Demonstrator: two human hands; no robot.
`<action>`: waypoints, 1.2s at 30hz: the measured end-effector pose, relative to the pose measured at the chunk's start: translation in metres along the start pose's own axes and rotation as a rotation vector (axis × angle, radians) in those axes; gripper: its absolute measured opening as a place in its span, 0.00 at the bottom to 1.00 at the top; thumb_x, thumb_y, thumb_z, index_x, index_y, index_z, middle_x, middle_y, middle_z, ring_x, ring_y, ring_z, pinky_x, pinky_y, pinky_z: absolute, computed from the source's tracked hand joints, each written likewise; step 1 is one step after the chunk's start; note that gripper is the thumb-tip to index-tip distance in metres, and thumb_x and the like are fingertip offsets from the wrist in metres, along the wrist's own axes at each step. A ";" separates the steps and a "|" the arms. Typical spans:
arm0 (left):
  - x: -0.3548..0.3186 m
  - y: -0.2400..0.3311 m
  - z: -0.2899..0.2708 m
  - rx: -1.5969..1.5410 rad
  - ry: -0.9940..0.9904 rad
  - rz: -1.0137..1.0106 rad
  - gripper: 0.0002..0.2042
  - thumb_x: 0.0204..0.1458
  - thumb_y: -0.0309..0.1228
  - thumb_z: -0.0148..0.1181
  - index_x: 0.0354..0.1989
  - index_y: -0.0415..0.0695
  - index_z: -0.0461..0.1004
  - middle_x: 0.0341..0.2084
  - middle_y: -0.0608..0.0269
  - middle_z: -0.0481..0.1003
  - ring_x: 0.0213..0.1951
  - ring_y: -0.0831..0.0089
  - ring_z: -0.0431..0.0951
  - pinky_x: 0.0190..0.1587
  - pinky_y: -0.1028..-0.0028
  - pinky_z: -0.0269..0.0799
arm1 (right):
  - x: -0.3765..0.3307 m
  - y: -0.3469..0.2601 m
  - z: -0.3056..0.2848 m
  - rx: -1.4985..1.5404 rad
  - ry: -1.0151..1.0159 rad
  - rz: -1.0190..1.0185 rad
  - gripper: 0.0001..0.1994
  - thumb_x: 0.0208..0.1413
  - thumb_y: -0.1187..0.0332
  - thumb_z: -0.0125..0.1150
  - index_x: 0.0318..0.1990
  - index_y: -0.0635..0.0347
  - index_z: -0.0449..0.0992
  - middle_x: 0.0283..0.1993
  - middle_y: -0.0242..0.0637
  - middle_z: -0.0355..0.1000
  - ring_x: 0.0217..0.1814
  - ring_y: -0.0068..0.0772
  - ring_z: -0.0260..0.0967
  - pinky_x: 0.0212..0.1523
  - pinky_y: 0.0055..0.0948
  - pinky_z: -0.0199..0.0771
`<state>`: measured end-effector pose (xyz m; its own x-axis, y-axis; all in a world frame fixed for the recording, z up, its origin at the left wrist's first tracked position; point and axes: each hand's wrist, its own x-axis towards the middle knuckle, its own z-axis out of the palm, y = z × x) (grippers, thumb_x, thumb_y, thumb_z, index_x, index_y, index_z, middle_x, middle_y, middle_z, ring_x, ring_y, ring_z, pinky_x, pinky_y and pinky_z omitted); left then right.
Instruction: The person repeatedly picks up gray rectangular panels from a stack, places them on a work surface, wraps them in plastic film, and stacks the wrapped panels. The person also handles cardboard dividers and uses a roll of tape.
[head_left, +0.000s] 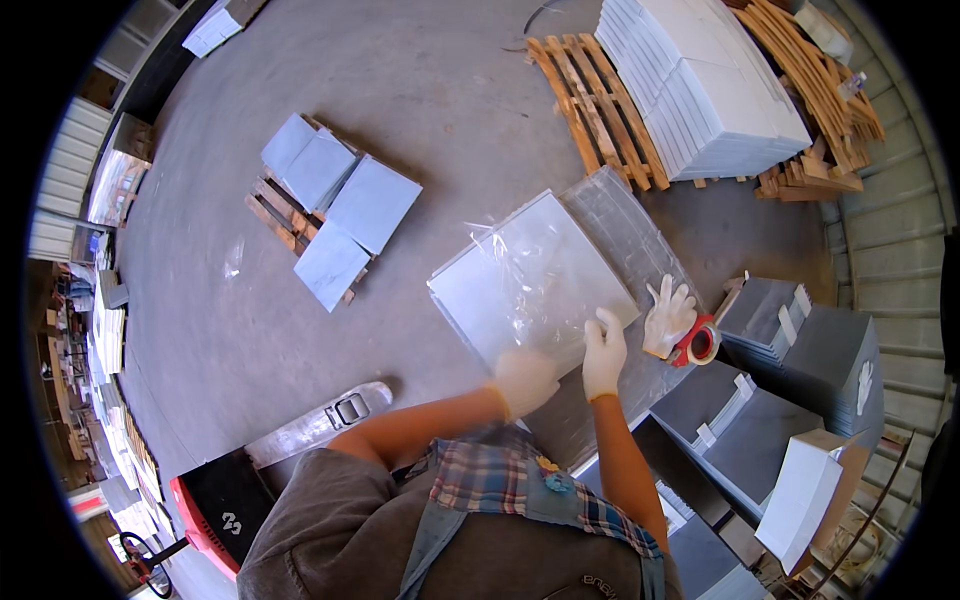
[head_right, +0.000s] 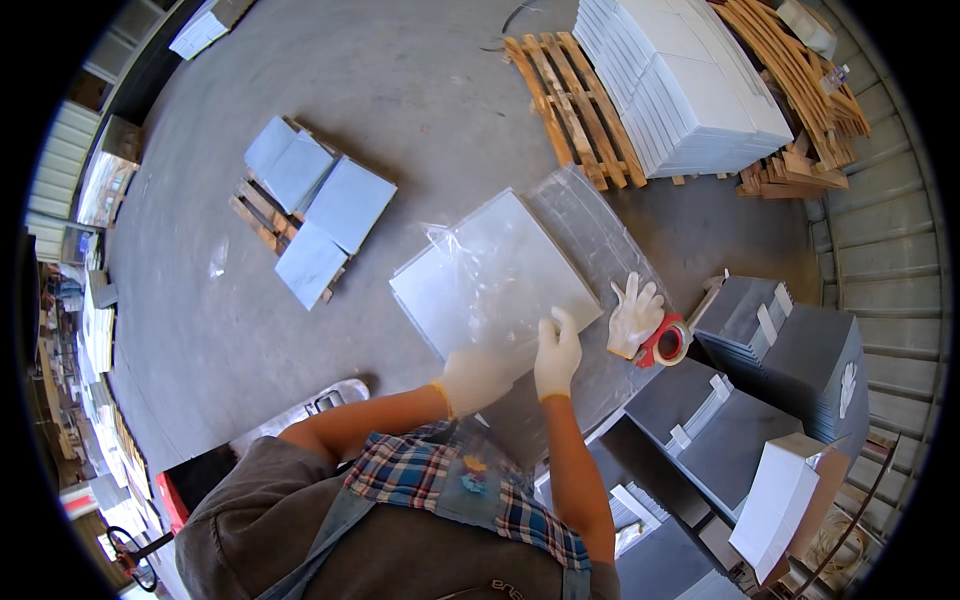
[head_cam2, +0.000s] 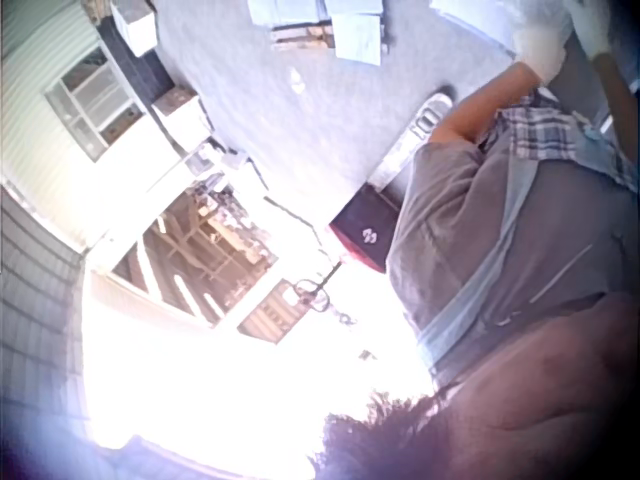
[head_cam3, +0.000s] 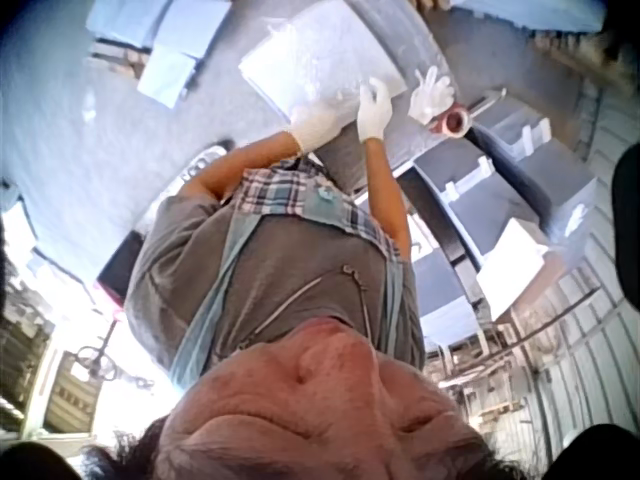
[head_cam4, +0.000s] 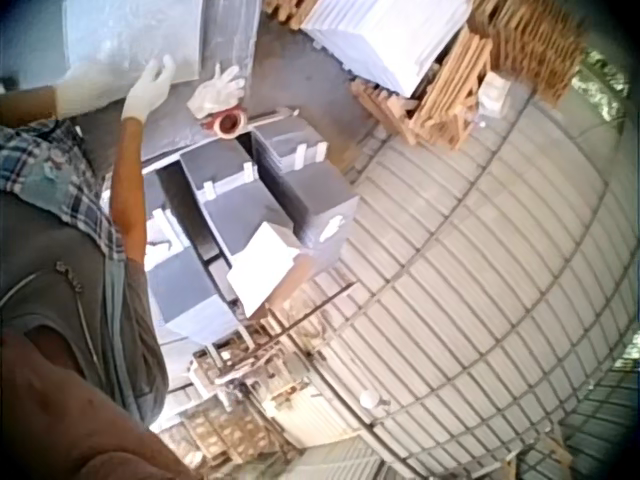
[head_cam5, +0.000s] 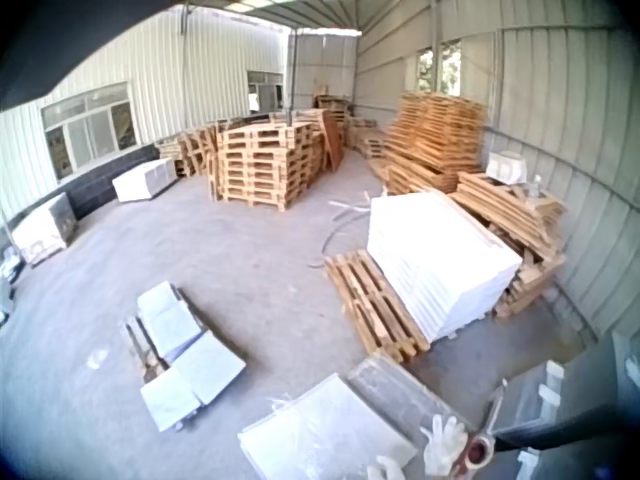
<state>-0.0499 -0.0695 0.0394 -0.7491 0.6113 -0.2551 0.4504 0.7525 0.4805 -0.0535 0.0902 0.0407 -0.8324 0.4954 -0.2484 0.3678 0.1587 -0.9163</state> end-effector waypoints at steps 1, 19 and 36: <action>0.008 0.025 -0.037 0.032 0.016 0.021 0.12 0.55 0.40 0.58 0.34 0.46 0.81 0.31 0.55 0.78 0.39 0.55 0.79 0.40 0.55 0.72 | -0.002 0.001 -0.005 -0.010 0.009 0.006 0.16 0.62 0.71 0.60 0.55 0.65 0.76 0.46 0.38 0.77 0.47 0.28 0.72 0.51 0.29 0.72; 0.115 -0.026 -0.077 0.451 0.211 -0.179 0.32 0.54 0.41 0.61 0.67 0.44 0.64 0.68 0.48 0.61 0.70 0.48 0.57 0.68 0.47 0.55 | -0.019 0.038 0.005 0.509 0.157 0.402 0.15 0.63 0.68 0.60 0.56 0.60 0.74 0.40 0.30 0.73 0.37 0.23 0.70 0.41 0.31 0.75; 0.079 -0.106 -0.070 -0.292 0.374 -0.669 0.34 0.48 0.48 0.71 0.62 0.45 0.72 0.66 0.42 0.63 0.68 0.47 0.58 0.70 0.57 0.56 | -0.017 0.049 -0.014 0.949 0.198 0.524 0.09 0.65 0.64 0.58 0.48 0.56 0.75 0.30 0.25 0.63 0.33 0.19 0.63 0.38 0.25 0.72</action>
<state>-0.1906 -0.1178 0.0273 -0.9501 -0.1052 -0.2936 -0.2553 0.8032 0.5383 -0.0157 0.1013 0.0039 -0.5539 0.4513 -0.6997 0.1175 -0.7896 -0.6023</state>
